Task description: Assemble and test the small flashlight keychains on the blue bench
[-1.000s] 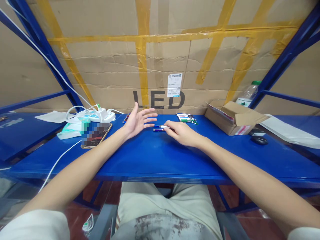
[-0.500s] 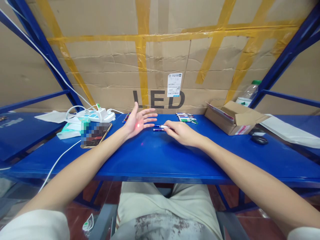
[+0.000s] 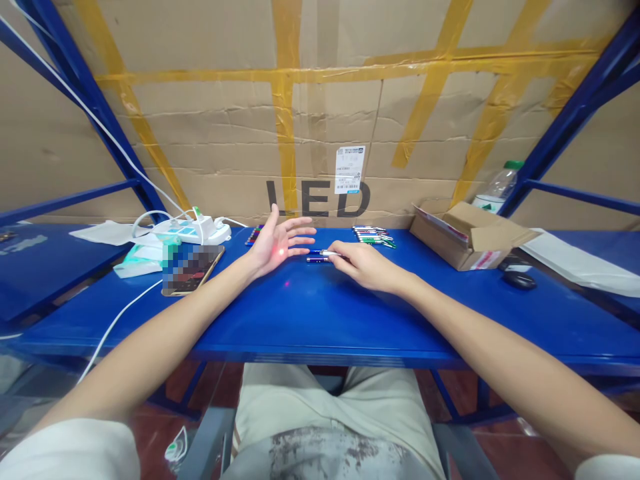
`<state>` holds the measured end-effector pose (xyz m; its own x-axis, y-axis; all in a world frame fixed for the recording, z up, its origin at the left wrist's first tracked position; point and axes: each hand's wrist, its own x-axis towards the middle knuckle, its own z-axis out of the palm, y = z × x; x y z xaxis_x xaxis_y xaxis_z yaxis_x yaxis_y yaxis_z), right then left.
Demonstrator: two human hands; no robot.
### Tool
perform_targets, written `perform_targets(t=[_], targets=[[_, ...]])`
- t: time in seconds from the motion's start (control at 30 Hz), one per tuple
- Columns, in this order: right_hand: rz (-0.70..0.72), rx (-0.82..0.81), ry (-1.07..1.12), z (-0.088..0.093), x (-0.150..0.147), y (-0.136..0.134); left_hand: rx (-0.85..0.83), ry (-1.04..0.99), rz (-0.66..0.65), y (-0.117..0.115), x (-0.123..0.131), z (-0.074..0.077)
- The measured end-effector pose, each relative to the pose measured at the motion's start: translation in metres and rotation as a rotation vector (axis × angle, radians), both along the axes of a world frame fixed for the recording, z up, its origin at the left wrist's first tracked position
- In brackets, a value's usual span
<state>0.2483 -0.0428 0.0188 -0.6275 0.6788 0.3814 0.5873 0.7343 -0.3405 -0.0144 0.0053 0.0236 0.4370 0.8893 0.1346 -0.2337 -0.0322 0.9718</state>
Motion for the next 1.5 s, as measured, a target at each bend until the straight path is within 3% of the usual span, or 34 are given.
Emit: perform_targets(t=[1.5], targets=[[-0.036, -0.017, 0.018, 0.0018, -0.0015, -0.0029, 0.012, -0.004, -0.009, -0.0002, -0.0002, -0.0016]])
